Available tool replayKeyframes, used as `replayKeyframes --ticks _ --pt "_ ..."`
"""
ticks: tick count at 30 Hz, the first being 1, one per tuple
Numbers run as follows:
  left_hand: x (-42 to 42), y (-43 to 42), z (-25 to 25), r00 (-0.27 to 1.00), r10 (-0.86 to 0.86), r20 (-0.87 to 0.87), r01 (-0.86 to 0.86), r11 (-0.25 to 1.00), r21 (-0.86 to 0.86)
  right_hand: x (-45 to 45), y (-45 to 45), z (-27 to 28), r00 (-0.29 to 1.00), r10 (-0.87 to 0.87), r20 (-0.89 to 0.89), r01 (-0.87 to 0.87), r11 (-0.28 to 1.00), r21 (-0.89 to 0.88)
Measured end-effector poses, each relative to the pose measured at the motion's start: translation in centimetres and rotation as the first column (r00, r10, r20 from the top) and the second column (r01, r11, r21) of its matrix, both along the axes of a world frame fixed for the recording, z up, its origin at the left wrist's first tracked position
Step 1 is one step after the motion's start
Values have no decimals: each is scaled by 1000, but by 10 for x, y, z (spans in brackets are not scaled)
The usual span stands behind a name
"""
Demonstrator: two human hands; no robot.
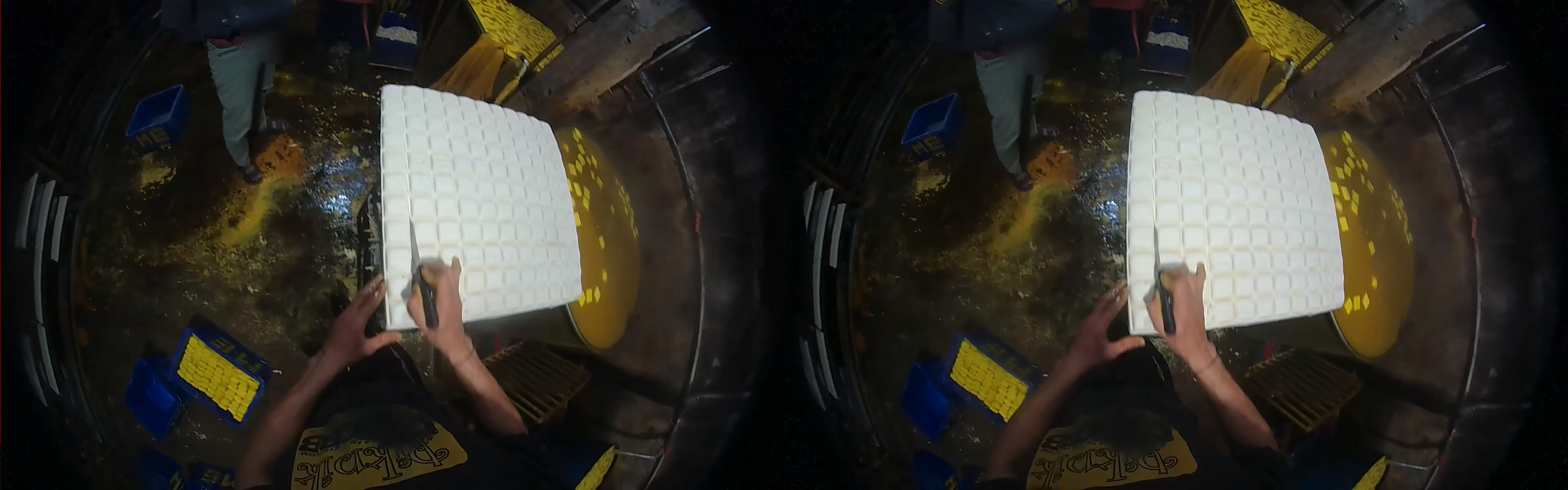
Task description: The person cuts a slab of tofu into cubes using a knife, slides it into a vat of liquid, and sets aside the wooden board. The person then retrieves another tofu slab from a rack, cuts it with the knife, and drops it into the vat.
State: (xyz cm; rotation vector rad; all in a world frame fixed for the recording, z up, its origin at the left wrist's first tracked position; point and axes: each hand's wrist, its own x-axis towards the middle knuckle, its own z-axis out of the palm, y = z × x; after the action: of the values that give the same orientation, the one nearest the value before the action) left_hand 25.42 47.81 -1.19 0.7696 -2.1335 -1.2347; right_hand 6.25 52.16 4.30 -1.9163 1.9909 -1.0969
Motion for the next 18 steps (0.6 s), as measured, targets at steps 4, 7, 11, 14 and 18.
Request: replayKeyframes --ticks 4,7,11,14,18 --pt "-7 5 -7 997 61 -54 -65 996 -59 34 116 16 999 0 47 -5 993 114" --pt "-8 8 -8 991 106 -79 -111 992 -58 45 182 18 990 -29 138 10 990 141" --pt "-2 6 9 993 115 -14 -116 990 -84 28 170 63 888 -115 444 45 985 166" --pt "31 -10 20 994 102 -23 -94 971 220 -13 96 85 882 -259 394 197 962 191" --pt "138 -15 -59 833 503 -232 158 186 970 -62 -26 68 780 -227 583 234 970 65"
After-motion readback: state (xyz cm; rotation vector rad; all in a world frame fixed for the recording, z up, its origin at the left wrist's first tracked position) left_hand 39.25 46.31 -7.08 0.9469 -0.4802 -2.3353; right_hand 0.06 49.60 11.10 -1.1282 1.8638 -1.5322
